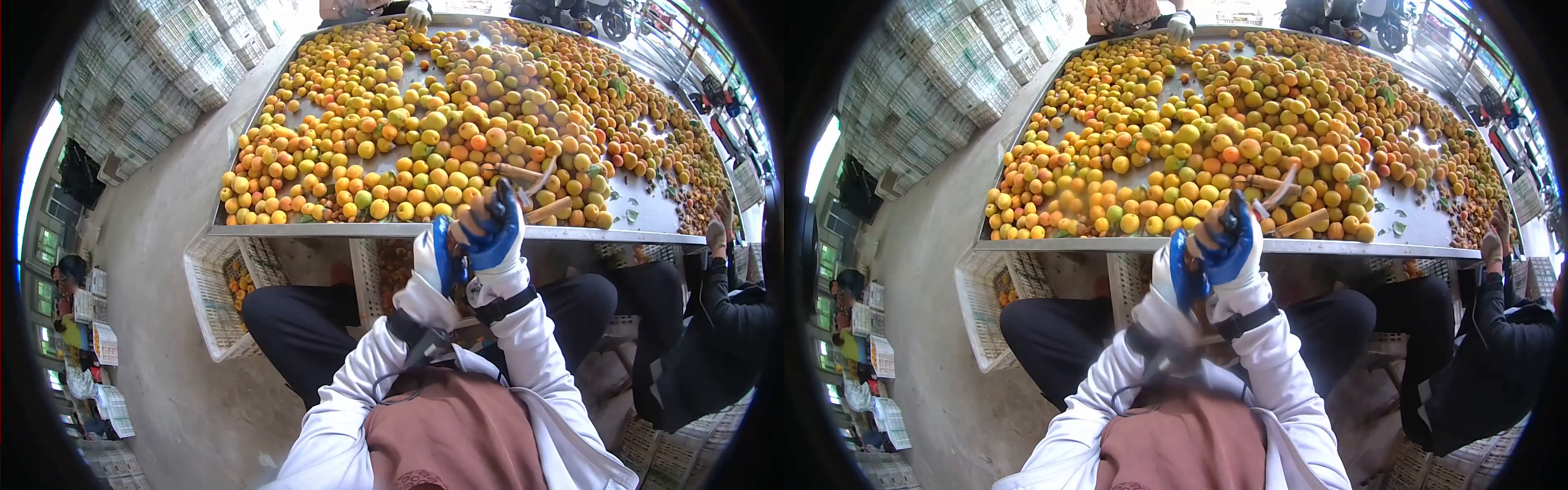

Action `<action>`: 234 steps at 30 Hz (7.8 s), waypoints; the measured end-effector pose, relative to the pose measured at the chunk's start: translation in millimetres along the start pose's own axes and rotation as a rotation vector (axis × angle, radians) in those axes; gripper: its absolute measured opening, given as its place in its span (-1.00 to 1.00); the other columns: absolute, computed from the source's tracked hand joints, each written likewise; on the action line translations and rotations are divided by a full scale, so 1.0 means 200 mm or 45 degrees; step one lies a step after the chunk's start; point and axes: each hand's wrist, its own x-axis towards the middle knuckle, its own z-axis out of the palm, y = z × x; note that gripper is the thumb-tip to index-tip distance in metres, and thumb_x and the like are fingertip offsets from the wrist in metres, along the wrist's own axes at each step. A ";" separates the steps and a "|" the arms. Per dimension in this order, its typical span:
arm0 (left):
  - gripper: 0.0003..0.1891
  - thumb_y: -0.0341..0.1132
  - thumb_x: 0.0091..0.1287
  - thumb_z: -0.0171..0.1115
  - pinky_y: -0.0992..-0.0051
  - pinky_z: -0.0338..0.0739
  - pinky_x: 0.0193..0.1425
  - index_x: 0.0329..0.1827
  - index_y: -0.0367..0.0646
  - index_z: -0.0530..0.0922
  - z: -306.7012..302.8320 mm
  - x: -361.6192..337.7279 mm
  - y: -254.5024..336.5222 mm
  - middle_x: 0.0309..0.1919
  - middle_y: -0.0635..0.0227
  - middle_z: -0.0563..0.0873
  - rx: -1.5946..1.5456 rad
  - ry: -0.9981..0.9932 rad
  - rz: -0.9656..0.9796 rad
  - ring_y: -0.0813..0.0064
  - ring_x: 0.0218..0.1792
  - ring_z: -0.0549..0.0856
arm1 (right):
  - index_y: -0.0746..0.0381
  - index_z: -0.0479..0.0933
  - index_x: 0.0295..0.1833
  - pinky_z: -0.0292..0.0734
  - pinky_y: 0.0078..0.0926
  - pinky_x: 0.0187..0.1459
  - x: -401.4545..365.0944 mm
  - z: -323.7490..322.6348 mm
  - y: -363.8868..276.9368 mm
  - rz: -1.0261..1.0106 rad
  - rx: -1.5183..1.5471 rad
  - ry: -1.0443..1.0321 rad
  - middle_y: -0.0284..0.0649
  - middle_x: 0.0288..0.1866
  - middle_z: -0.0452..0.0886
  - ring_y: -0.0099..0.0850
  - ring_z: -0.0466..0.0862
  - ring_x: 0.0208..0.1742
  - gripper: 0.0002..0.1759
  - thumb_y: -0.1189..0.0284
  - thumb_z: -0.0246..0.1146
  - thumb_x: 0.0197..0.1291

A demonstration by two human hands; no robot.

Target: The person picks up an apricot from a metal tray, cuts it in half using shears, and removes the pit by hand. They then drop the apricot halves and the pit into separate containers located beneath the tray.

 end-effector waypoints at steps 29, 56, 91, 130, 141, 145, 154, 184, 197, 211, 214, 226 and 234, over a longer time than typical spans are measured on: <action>-0.65 -0.08 0.59 0.05 0.59 0.39 -0.66 -0.05 -0.24 0.58 -0.37 0.15 0.66 -0.44 0.22 0.74 0.888 0.142 0.263 0.56 -0.57 0.64 | 0.22 0.60 0.02 0.61 -0.23 -0.11 -0.21 -0.15 0.05 -0.422 -2.122 0.158 -0.02 -0.17 0.70 0.00 0.72 -0.13 -0.68 0.44 0.43 0.15; -0.49 -0.10 0.42 0.23 0.17 0.55 0.14 0.36 -0.12 0.42 0.42 0.95 0.20 0.08 0.06 0.68 2.658 -0.589 0.623 0.06 0.10 0.68 | 0.36 0.50 0.07 0.55 -0.41 -0.10 -0.34 -0.08 -0.33 -0.580 -1.830 0.372 -0.08 -0.22 0.64 -0.24 0.67 -0.23 -0.78 0.58 0.23 0.34; -0.57 -0.58 0.32 0.27 0.46 0.60 0.20 0.27 -0.31 0.51 -0.37 -0.16 0.65 0.08 0.23 0.69 0.224 -0.335 -0.139 0.42 0.09 0.68 | 0.24 0.47 0.13 0.58 -0.12 -0.26 -0.35 -0.01 0.14 -0.117 -2.367 -0.343 0.07 -0.31 0.68 0.13 0.69 -0.24 -0.64 0.56 0.30 0.22; -0.65 -0.27 0.54 0.07 0.34 0.68 0.21 0.24 -0.33 0.50 -0.48 -0.05 0.27 -0.02 0.17 0.72 -0.711 -0.372 -0.224 0.32 -0.01 0.76 | 0.37 0.58 0.02 0.57 -0.31 -0.06 -0.28 0.02 0.30 -0.161 -2.230 -0.129 0.04 -0.23 0.69 -0.08 0.71 -0.19 -0.81 0.56 0.19 0.35; -0.59 -0.32 0.51 0.07 0.19 0.58 0.35 0.33 -0.35 0.44 -0.36 -0.05 0.22 0.17 0.07 0.65 -0.762 -0.551 -0.126 0.17 0.18 0.68 | 0.40 0.57 0.12 0.48 -0.62 -0.32 -0.08 0.19 0.25 -0.354 -0.945 0.159 -0.30 -0.30 0.58 -0.56 0.54 -0.42 -0.71 0.40 0.13 0.51; -0.59 -0.28 0.53 0.05 0.17 0.57 0.36 0.34 -0.32 0.44 -0.30 -0.05 0.18 0.19 0.08 0.64 -0.841 -0.544 -0.205 0.17 0.20 0.67 | 0.40 0.56 0.02 0.39 -0.54 -0.49 -0.01 0.21 0.25 -0.545 -0.846 0.129 -0.34 -0.48 0.46 -0.58 0.41 -0.55 -0.68 0.32 0.14 0.50; -0.68 -0.33 0.59 0.03 0.43 0.58 0.25 0.28 -0.30 0.47 -0.21 0.05 -0.02 0.15 0.16 0.67 0.152 -0.208 0.444 0.31 0.15 0.68 | 0.30 0.51 -0.25 0.33 -0.52 -0.54 0.12 0.19 0.26 -0.702 -0.796 0.094 -0.33 -0.58 0.40 -0.51 0.37 -0.62 -0.63 0.22 0.16 0.51; -0.62 -0.20 0.62 -0.05 0.37 0.58 0.28 0.24 -0.33 0.50 -0.13 0.19 0.04 0.09 0.18 0.68 -0.700 -0.170 0.087 0.37 0.08 0.69 | 0.25 0.41 -0.33 0.34 -0.41 -0.53 0.26 0.01 0.21 -0.446 -0.481 0.014 -0.30 -0.60 0.33 -0.47 0.34 -0.63 -0.55 0.12 0.09 0.54; -0.49 -0.09 0.67 -0.19 0.29 0.50 0.40 0.46 -0.30 0.34 -0.17 0.21 0.03 0.29 0.15 0.58 -0.606 -0.226 -0.166 0.29 0.25 0.62 | 0.27 0.49 -0.24 0.36 -0.51 -0.45 0.26 0.05 0.24 -0.656 -0.843 0.170 -0.34 -0.52 0.44 -0.50 0.43 -0.53 -0.65 0.24 0.09 0.56; -0.59 -0.11 0.63 -0.03 0.49 0.62 0.03 0.23 -0.26 0.56 -0.15 0.16 0.01 -0.06 0.32 0.74 0.262 0.008 0.272 0.54 -0.07 0.71 | 0.30 0.52 -0.16 0.43 -0.61 -0.45 0.22 0.03 0.31 -0.721 -0.748 0.313 -0.29 -0.39 0.58 -0.55 0.55 -0.46 -0.79 0.40 0.10 0.53; -0.49 0.10 0.58 0.03 0.59 0.58 -0.19 0.04 -0.23 0.65 -0.12 0.17 -0.01 -0.27 0.48 0.72 0.054 0.082 0.370 0.69 -0.30 0.65 | 0.30 0.53 -0.14 0.43 -0.61 -0.45 0.23 -0.03 0.32 -0.737 -0.703 0.193 -0.29 -0.39 0.59 -0.54 0.55 -0.46 -0.80 0.39 0.12 0.52; -0.69 -0.08 0.60 0.06 0.61 0.37 -0.52 -0.27 -0.07 0.54 -0.10 0.29 0.04 -0.53 0.49 0.55 -0.189 0.156 0.047 0.64 -0.62 0.48 | 0.21 0.42 -0.29 0.26 -0.47 -0.66 0.30 0.03 0.20 -0.484 -0.576 0.211 -0.32 -0.59 0.34 -0.44 0.38 -0.67 -0.65 0.19 0.20 0.47; -0.66 -0.02 0.60 0.00 0.49 0.58 -0.42 -0.18 -0.07 0.57 -0.08 0.35 0.01 -0.43 0.39 0.68 -0.443 0.057 -0.114 0.47 -0.50 0.67 | 0.17 0.38 -0.33 0.16 -0.50 -0.68 0.28 0.04 0.12 -0.158 -0.455 0.066 -0.33 -0.55 0.30 -0.46 0.31 -0.68 -0.61 0.13 0.13 0.51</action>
